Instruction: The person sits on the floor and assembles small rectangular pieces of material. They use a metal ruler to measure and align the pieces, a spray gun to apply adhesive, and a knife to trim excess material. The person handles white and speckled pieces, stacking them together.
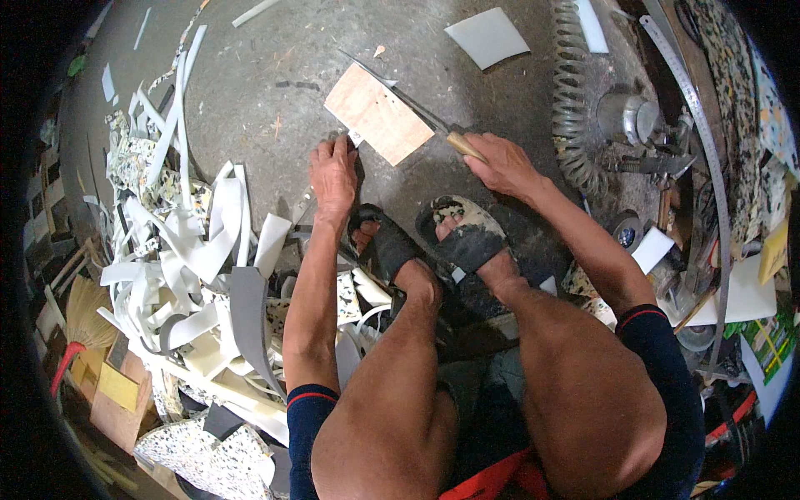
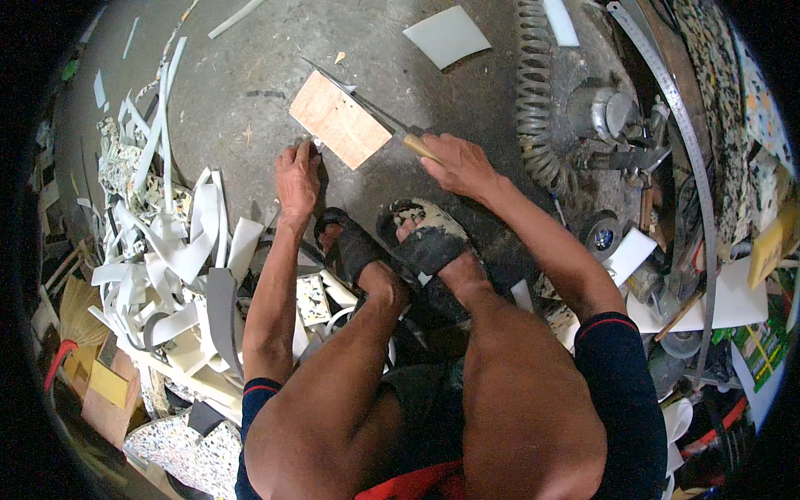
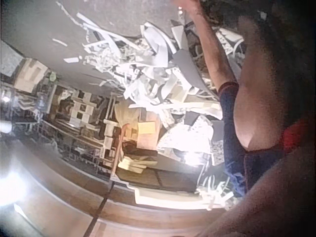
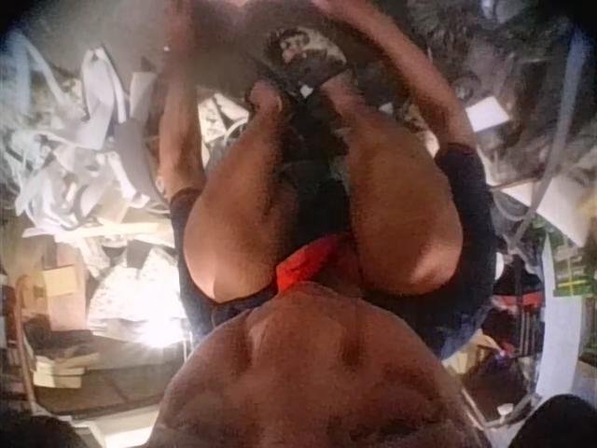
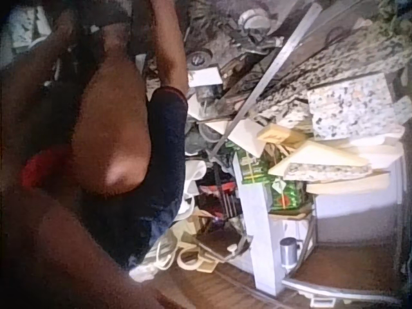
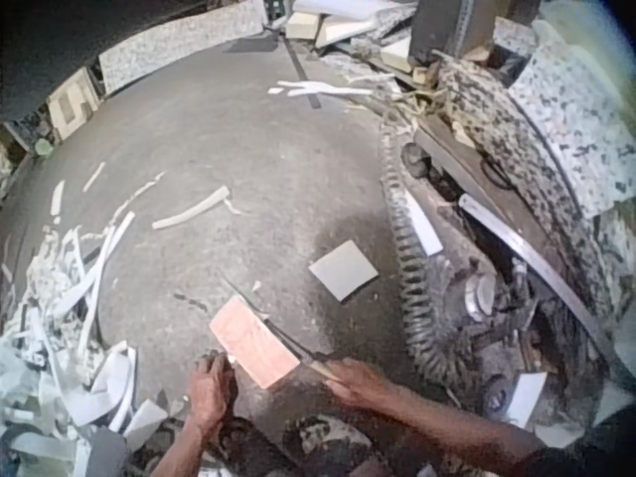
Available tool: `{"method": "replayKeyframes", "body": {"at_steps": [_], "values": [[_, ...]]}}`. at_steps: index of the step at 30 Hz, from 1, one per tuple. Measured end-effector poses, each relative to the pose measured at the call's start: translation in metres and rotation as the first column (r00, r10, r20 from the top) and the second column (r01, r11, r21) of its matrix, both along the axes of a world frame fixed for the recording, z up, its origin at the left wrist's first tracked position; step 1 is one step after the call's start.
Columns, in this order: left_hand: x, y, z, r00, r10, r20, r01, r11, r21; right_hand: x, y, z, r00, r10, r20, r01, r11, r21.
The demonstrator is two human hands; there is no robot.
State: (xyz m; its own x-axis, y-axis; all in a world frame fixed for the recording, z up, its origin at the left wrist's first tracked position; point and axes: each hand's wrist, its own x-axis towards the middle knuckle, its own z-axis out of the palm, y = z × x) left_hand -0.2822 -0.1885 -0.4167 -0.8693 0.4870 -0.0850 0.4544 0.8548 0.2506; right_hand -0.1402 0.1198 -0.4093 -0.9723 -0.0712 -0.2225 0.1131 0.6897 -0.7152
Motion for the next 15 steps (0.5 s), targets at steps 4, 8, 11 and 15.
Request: {"method": "replayKeyframes", "body": {"at_steps": [4, 8, 11, 15], "values": [[-0.002, 0.000, 0.000, 0.998, -0.038, -0.044, 0.038, 0.999, 0.013, -0.010, -0.004, -0.010, 0.992, -0.027, -0.122, 0.027, 1.000, -0.001], [-0.004, 0.001, 0.001, 0.992, -0.087, -0.089, 0.090, 0.995, 0.037, -0.032, -0.009, -0.006, 0.999, -0.028, -0.047, 0.031, 0.998, 0.062], [-0.003, 0.001, 0.001, 0.991, -0.098, -0.091, 0.102, 0.994, 0.036, -0.004, -0.001, -0.010, 0.999, 0.010, -0.033, -0.009, 0.999, 0.040], [-0.003, -0.001, -0.002, 0.990, -0.084, -0.113, 0.089, 0.995, 0.038, 0.070, 0.014, -0.012, 0.999, -0.010, -0.033, 0.011, 1.000, 0.024]]}}
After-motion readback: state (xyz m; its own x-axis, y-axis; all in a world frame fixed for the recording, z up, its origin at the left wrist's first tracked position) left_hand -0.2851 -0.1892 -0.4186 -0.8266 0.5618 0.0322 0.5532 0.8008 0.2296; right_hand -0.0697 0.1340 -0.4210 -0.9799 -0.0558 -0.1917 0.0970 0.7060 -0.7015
